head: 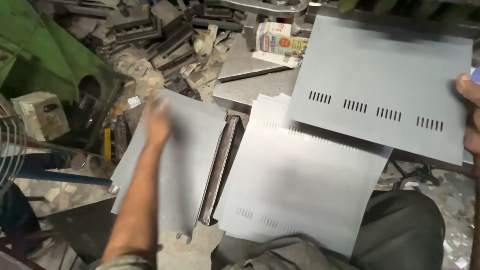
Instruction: The person operates a metal stamping machine to process and sort metal sheets.
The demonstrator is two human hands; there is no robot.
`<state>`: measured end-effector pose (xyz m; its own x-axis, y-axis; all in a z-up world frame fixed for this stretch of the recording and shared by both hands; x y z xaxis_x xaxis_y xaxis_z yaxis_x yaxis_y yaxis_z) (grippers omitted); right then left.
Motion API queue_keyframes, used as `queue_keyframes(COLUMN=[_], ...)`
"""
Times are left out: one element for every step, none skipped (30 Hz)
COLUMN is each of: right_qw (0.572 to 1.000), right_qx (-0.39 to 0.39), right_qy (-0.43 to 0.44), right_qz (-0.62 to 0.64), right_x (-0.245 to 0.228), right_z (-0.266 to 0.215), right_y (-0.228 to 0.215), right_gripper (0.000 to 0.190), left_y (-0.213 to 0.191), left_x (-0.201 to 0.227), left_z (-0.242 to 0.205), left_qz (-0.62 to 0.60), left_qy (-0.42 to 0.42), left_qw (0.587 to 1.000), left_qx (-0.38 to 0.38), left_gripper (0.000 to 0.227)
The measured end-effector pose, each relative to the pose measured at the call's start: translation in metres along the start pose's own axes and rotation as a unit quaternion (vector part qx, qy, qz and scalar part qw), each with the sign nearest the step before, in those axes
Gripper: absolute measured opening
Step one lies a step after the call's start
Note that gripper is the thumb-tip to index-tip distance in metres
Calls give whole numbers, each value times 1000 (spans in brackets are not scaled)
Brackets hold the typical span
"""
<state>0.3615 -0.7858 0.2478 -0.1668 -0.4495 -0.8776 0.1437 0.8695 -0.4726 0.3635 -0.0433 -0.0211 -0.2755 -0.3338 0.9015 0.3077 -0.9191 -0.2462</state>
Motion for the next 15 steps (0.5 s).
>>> queue_keyframes(right_qw=[1000,1000,1000,998,995,995,982,959,960,971,979,979,978,977,977], right_qx=[-4,-5,-2,-8,-13,-9,-13,-21,-22,9,40,45,65,85,89], right_qy=[-11,-23,-22,-33,-44,-43,-7,29,29,34,38,35,55,75,72], right_qz=[0,2,3,46,90,90,186,280,279,237,194,194,189,182,181], right_x=[-2,-5,20,44,67,73,79,84,88,92,96,88,81,73,59], right_z=[-8,-13,-7,1,9,-10,-30,-49,-74,-99,-123,-141,-159,-177,-182], right_y=[14,17,14,12,9,9,10,12,22,32,40,60,78,96,105], right_gripper=[59,63,63,59,56,56,41,31,31,25,28,28,22,18,18], left_y=[-61,-100,-115,-125,-132,-143,-155,-168,-184,-198,-210,-254,-298,-339,-350], left_x=[-58,-106,-78,-53,-25,-19,-13,-4,2,3,6,-2,-7,-11,0], left_z=[-64,-101,-147,-192,-240,-265,-289,-321,-326,-332,-338,-331,-323,-317,-299], left_qz=[256,493,493,545,582,582,486,383,383,295,197,195,245,292,336], left_qy=[-42,-78,-76,-216,-351,-348,-342,-334,-335,-477,-605,-602,-540,-474,-405], left_qw=[964,858,858,802,726,728,790,839,839,812,763,766,800,828,850], left_qx=[64,123,121,113,104,103,148,194,194,160,118,116,88,59,30], left_gripper=[71,96,96,90,85,85,99,117,117,100,84,84,78,72,67])
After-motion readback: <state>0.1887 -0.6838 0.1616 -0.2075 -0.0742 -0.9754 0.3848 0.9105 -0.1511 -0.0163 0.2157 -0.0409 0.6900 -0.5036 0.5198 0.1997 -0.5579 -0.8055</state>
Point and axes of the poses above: each hand's wrist, its own z-axis towards the middle knuckle, its own y-axis out of the palm, x = y × z, the point moved 1 cm from there along z, towards the middle knuckle, and after that the axes turned 5 degrees about -z, right-handed, at the moved point
